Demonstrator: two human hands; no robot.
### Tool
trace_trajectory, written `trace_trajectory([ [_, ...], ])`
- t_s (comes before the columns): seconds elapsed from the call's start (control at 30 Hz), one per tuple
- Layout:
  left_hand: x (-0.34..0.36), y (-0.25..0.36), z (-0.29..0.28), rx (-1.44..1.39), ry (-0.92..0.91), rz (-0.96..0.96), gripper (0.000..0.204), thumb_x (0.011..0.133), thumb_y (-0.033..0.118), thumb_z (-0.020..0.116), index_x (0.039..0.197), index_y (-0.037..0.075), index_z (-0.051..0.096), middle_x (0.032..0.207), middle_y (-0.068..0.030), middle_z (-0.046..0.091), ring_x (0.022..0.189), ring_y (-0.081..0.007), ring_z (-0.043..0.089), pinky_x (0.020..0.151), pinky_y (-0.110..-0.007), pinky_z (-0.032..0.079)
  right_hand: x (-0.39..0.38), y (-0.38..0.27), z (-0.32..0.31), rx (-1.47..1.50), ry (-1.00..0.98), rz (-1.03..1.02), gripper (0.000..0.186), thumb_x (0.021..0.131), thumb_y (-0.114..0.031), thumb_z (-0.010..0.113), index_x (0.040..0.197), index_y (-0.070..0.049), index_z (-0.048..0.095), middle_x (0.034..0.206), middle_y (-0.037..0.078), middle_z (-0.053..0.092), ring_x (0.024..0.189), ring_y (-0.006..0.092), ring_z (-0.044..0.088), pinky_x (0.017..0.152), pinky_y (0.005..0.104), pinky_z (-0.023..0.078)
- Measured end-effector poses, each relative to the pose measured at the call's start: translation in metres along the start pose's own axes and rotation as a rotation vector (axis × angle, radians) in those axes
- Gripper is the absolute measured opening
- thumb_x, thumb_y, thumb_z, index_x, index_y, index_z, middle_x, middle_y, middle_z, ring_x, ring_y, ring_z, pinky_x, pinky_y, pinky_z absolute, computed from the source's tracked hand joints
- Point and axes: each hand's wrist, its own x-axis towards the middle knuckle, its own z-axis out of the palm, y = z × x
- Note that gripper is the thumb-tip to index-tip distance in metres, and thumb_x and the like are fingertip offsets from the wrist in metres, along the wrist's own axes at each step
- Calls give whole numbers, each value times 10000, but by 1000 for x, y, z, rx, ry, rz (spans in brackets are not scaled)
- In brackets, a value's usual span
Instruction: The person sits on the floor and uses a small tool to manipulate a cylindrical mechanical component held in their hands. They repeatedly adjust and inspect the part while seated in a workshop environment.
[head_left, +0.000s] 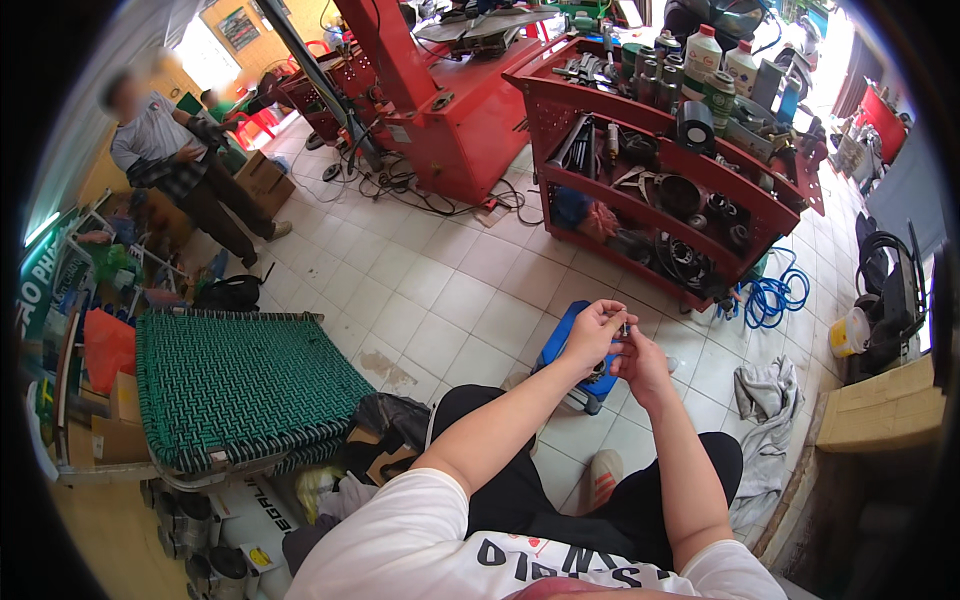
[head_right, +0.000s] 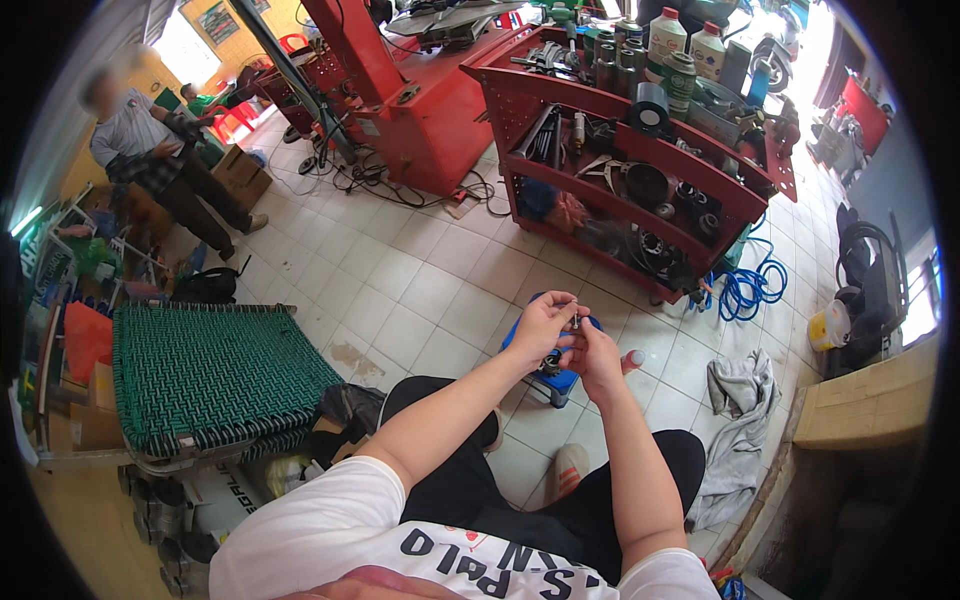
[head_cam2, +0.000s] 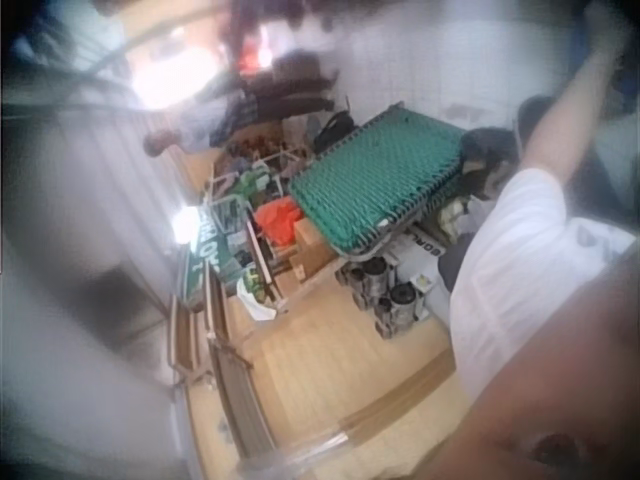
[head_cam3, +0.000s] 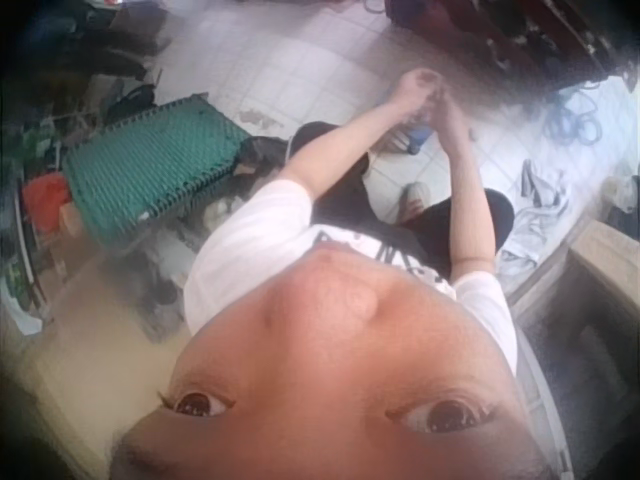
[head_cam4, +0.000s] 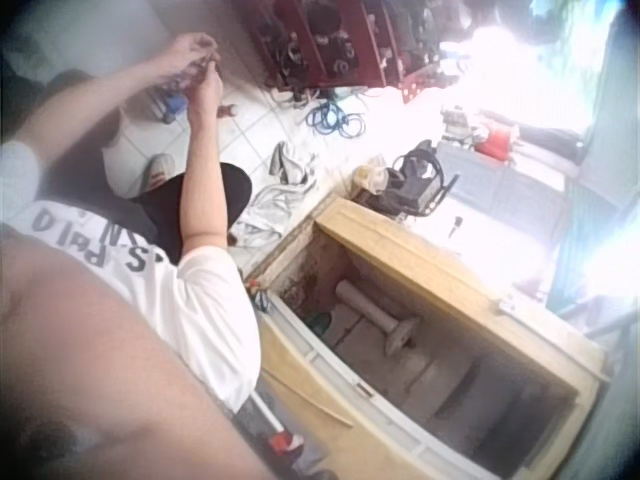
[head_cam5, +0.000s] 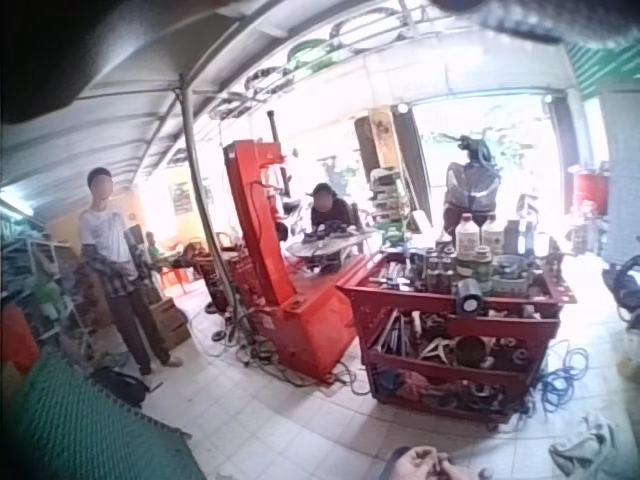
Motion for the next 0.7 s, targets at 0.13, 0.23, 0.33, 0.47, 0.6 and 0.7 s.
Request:
trace_trajectory([
  [0.13, 2, -2, -1, 10, -15, 8, 199, 1023, 119, 606, 1183, 35, 522, 1101, -131, 705, 917, -162, 696, 742, -304, 614, 5, 6, -3, -37, 50, -72, 318, 1072, -383, 467, 1057, -91, 591, 874, 69, 712, 576, 150, 616, 554, 279, 512],
  [0.23, 0, -1, 0, -7, -2, -6, 211, 1023, 121, 611, 1190, 31, 518, 1103, -135, 704, 898, -158, 692, 730, -296, 609, 1, 2, 0, 25, 20, -45, 300, 1066, -378, 489, 1072, -92, 578, 862, 66, 701, 580, 146, 613, 559, 274, 510],
  [0.33, -3, 3, 2, -28, 10, -16, 236, 1018, 129, 626, 1201, 30, 514, 1102, -143, 704, 869, -151, 683, 706, -280, 594, -2, -1, -1, 47, -4, 5, 298, 1056, -384, 515, 1104, -93, 560, 845, 58, 681, 579, 148, 610, 565, 281, 513],
  [0.47, 3, -3, -2, 35, -9, 55, 242, 1013, 136, 638, 1194, 25, 520, 1092, -144, 707, 864, -146, 680, 686, -258, 572, 9, 11, -8, -75, 69, -80, 359, 1064, -433, 480, 1143, -91, 555, 833, 65, 677, 574, 167, 615, 568, 296, 519],
  [0.6, -4, 4, 2, -7, 13, 13, 242, 1009, 137, 645, 1182, 15, 528, 1085, -146, 709, 894, -141, 673, 714, -265, 573, -1, 0, -1, 78, -25, 26, 370, 1067, -437, 470, 1169, -90, 549, 858, 72, 677, 584, 170, 617, 565, 293, 520],
  [0.7, 2, -1, 0, 32, 2, 76, 242, 1005, 140, 654, 1175, 14, 535, 1086, -145, 710, 894, -143, 674, 723, -266, 572, 9, 11, -15, -16, -23, 20, 379, 1064, -444, 467, 1188, -91, 529, 887, 76, 676, 586, 171, 618, 570, 302, 523],
])
